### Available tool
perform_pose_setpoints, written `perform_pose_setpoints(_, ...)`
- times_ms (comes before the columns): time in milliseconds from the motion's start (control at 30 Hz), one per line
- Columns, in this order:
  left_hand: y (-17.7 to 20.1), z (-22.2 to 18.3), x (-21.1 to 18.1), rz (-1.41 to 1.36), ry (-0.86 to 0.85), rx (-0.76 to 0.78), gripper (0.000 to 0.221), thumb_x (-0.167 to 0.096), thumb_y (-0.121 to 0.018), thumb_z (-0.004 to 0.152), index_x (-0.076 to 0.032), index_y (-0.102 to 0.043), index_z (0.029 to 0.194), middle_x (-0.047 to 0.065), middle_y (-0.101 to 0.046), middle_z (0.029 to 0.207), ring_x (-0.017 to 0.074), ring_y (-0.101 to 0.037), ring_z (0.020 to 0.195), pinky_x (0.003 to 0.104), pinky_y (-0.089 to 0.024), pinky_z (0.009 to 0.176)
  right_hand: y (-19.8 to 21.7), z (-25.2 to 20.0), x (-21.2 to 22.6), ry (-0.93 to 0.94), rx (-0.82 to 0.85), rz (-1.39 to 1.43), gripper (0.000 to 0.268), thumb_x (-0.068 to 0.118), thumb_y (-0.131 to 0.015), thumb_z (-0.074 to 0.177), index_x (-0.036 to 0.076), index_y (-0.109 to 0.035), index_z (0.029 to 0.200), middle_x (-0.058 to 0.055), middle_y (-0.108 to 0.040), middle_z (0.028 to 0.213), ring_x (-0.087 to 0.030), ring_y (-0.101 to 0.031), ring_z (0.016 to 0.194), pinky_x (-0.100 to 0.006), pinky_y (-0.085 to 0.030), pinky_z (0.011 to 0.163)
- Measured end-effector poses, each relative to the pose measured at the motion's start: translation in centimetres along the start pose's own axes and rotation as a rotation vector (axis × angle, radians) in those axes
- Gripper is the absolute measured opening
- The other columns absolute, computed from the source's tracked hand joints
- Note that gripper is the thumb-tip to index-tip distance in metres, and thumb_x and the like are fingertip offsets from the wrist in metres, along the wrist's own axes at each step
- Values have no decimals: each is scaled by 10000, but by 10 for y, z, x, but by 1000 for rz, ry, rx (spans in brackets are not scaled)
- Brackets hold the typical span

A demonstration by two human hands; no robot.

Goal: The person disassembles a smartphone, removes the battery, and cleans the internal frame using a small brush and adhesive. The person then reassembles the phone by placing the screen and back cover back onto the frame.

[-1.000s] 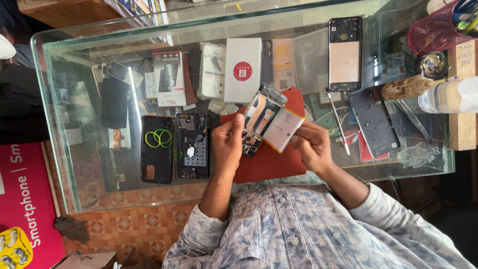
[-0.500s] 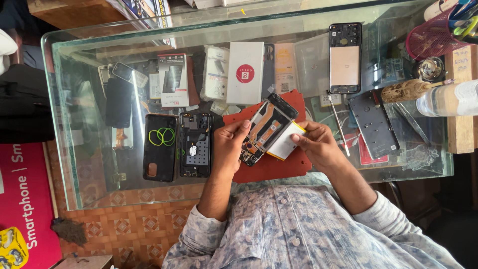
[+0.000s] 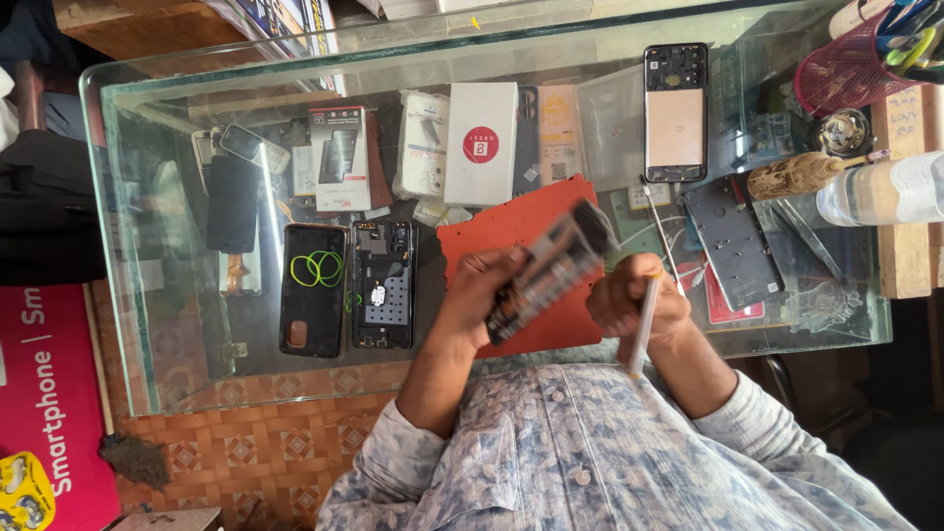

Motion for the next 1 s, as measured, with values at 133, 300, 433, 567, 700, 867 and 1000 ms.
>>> perform_pose_setpoints(133,9,2,-25,288,-188,-103,263,-203,-698,1036,47,-778,1050,48,-756,850,84,-665,686,256,-535,583,-15,12,22,170,30,-350,158,176,-724,1024,48,-633,1006,-157,-707,825,-258,-625,784,-413,-480,723)
perform_pose_setpoints(300,-25,-10,-58,801,-204,-84,272,-248,-695,1000,-5,-815,1014,59,-682,657,100,-569,485,275,-420,435,-20,1,53,255,-121,-361,164,142,-733,1003,8,-648,1048,-187,-708,796,-238,-619,715,-388,-488,659)
perform_pose_setpoints(433,-63,-8,-81,1438,-395,-26,269,-339,-729,951,-92,-828,984,72,-733,666,132,-684,552,303,-504,517,-17,-10,62,312,-375,-490,198,119,-744,981,18,-625,1103,-214,-717,981,-296,-707,877,-394,-576,752)
perform_pose_setpoints(567,-90,0,-84,1602,-764,-2,269,-352,-758,934,-92,-814,895,69,-757,760,244,-682,688,378,-530,661,-26,-2,61,347,-425,-1037,113,40,-719,1016,-10,-627,1061,-217,-721,1076,-234,-715,981,-346,-600,873)
perform_pose_setpoints(700,-93,-10,-80,1531,-1153,-91,286,-280,-623,1089,-24,-727,1161,112,-745,1136,311,-689,1064,425,-531,979,-57,16,49,471,-378,-1495,157,-53,-741,958,-26,-604,1029,-207,-717,1123,-249,-738,1016,-328,-609,854)
perform_pose_setpoints(867,-51,-15,-29,596,-396,91,335,-311,-578,1106,-2,-700,1138,66,-717,1004,159,-684,896,322,-577,821,-97,38,32,696,-43,-1931,198,-47,-794,850,20,-665,985,-131,-715,1118,-344,-669,1135,-489,-551,973)
perform_pose_setpoints(1000,-30,-23,-12,389,-275,-4,310,-199,-655,1051,56,-662,1225,103,-723,1095,131,-671,956,286,-554,841,-109,45,5,538,245,-2109,367,126,-860,776,118,-731,1119,-98,-662,1269,-340,-575,1234,-541,-448,1029)
Point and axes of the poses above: each hand's wrist, its own z-axis towards the middle knuckle, its own y-axis out of the back of the hand, x = y × z, the point moved 5 cm from there along z, towards the middle knuckle
